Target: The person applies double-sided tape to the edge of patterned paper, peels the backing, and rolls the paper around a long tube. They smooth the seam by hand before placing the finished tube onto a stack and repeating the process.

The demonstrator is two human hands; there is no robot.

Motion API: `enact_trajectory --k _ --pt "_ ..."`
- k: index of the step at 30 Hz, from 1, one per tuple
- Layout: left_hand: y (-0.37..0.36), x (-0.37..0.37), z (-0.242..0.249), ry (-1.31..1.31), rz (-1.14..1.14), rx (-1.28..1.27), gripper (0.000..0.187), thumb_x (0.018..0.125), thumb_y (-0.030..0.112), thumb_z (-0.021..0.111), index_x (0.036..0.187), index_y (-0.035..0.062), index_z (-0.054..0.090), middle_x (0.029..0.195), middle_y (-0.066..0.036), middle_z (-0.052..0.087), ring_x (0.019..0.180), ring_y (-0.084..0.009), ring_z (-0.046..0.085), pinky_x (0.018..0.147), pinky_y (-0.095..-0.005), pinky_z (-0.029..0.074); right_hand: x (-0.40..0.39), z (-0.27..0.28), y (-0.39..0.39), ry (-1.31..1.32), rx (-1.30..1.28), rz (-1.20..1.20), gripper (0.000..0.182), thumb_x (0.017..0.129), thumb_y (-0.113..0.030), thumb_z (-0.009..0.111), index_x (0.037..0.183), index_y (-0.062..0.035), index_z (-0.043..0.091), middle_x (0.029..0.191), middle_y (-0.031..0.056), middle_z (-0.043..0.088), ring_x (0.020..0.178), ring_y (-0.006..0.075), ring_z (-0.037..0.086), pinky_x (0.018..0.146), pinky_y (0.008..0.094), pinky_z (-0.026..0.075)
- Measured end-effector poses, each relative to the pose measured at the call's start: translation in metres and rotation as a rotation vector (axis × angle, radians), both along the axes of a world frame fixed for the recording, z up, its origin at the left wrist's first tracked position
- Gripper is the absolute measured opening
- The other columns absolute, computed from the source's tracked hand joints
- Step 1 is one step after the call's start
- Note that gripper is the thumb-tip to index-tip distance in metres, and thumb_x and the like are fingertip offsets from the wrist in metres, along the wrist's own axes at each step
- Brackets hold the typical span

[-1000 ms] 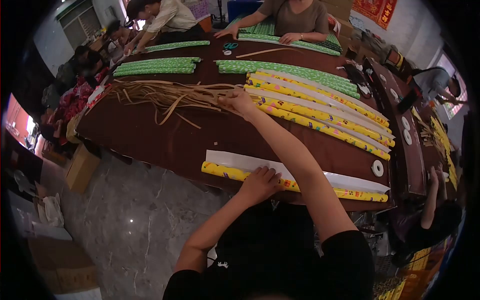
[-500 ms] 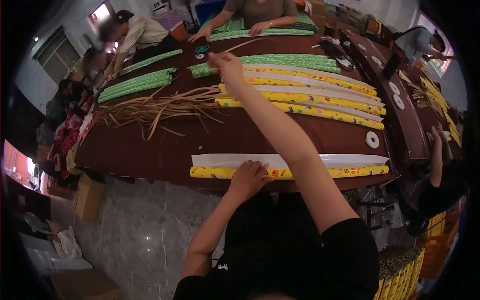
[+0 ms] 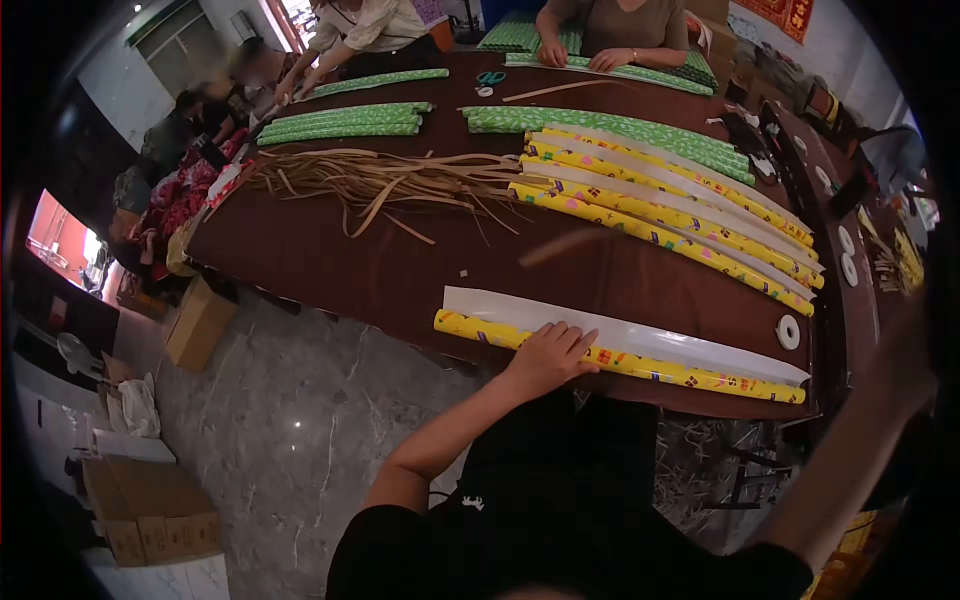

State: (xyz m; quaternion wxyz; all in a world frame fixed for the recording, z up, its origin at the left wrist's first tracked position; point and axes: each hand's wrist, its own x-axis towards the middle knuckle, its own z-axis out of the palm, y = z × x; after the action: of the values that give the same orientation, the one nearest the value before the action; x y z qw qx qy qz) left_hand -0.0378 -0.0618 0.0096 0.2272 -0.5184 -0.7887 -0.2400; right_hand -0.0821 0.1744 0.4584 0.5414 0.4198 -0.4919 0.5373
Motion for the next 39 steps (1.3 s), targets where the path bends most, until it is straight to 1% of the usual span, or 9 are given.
enact_trajectory --k 6,10,17,22,26,32,35,38,39 --pt "0.001 -0.001 -0.001 -0.031 0.015 -0.029 0.037 0.083 0.042 0.066 0.09 0.0071 0.057 0.089 -0.007 0.055 0.084 -0.023 0.055 0.075 -0.0333 0.048 0.043 0.014 -0.027 -0.169 0.273 -0.09 0.014 0.094 -0.017 0.064 0.097 -0.0034 0.066 0.078 0.0031 0.065 0.066 0.01 0.057 0.061 0.0239 0.046" --pt "0.001 -0.001 -0.002 -0.019 0.015 -0.02 0.038 0.08 0.04 0.072 0.089 0.007 0.056 0.089 -0.007 0.056 0.081 -0.0248 0.056 0.072 -0.0344 0.049 0.066 -0.023 -0.048 -0.513 0.412 -0.016 0.016 0.094 -0.016 0.063 0.101 -0.0019 0.067 0.079 0.0036 0.066 0.065 0.0094 0.056 0.061 0.0235 0.046" --pt "0.002 0.001 0.002 -0.022 0.029 0.006 0.037 0.079 0.04 0.072 0.089 0.0071 0.056 0.089 -0.008 0.056 0.082 -0.0261 0.055 0.073 -0.0357 0.049 0.012 -0.252 -0.092 -1.735 0.33 0.638 0.021 0.096 -0.015 0.061 0.107 0.0012 0.068 0.08 0.0044 0.066 0.065 0.0092 0.055 0.062 0.0228 0.046" --pt "-0.001 0.003 -0.002 -0.15 0.026 -0.113 0.04 0.081 0.042 0.069 0.097 0.0053 0.06 0.1 -0.009 0.06 0.096 -0.0273 0.058 0.086 -0.039 0.048 -0.032 -0.363 -0.122 -1.685 0.216 1.083 0.017 0.093 -0.006 0.061 0.102 0.0078 0.064 0.076 0.008 0.064 0.065 0.0129 0.057 0.061 0.0244 0.047" --pt "-0.003 0.002 -0.005 -0.059 0.061 -0.049 0.043 0.076 0.042 0.074 0.096 0.0066 0.061 0.099 -0.009 0.061 0.092 -0.0264 0.059 0.082 -0.037 0.049 -0.041 -0.391 -0.128 -1.673 0.306 0.984 0.007 0.087 0.001 0.066 0.088 0.0008 0.058 0.076 0.0106 0.065 0.064 0.0131 0.06 0.057 0.0238 0.046" --pt "-0.021 0.01 0.024 -0.052 -0.016 -0.086 0.039 0.079 0.028 0.073 0.11 0.0062 0.063 0.11 -0.011 0.062 0.107 -0.0293 0.057 0.1 -0.0435 0.04 -0.04 -0.401 -0.122 -1.645 0.313 0.945 0.008 0.087 0.001 0.066 0.087 0.0 0.058 0.075 0.0113 0.067 0.06 0.0131 0.06 0.057 0.0241 0.047" --pt "-0.052 0.011 0.029 -0.132 0.253 0.005 0.039 0.074 0.002 0.059 0.113 0.0031 0.063 0.108 -0.011 0.062 0.111 -0.0296 0.054 0.101 -0.0476 0.038 -0.035 -0.4 -0.124 -1.622 0.263 0.94 0.009 0.087 0.001 0.066 0.086 -0.0002 0.058 0.075 0.0107 0.067 0.059 0.0125 0.06 0.057 0.0241 0.048" --pt "-0.081 0.005 0.026 -0.17 0.562 0.079 0.036 0.08 0.002 0.061 0.116 0.0047 0.063 0.103 -0.009 0.063 0.102 -0.0256 0.059 0.094 -0.0423 0.044 -0.032 -0.401 -0.128 -1.579 0.372 0.81 0.01 0.088 -0.001 0.067 0.086 -0.0005 0.057 0.075 0.0093 0.067 0.062 0.0113 0.062 0.056 0.0234 0.049" --pt "-0.085 0.001 0.028 -0.493 0.629 0.354 0.031 0.085 0.004 0.062 0.116 0.0042 0.063 0.101 -0.007 0.064 0.098 -0.0198 0.06 0.09 -0.0362 0.046 -0.031 -0.405 -0.131 -1.579 0.363 0.816 0.01 0.088 -0.001 0.067 0.086 -0.0005 0.057 0.075 0.0093 0.067 0.062 0.0113 0.062 0.056 0.0234 0.049"
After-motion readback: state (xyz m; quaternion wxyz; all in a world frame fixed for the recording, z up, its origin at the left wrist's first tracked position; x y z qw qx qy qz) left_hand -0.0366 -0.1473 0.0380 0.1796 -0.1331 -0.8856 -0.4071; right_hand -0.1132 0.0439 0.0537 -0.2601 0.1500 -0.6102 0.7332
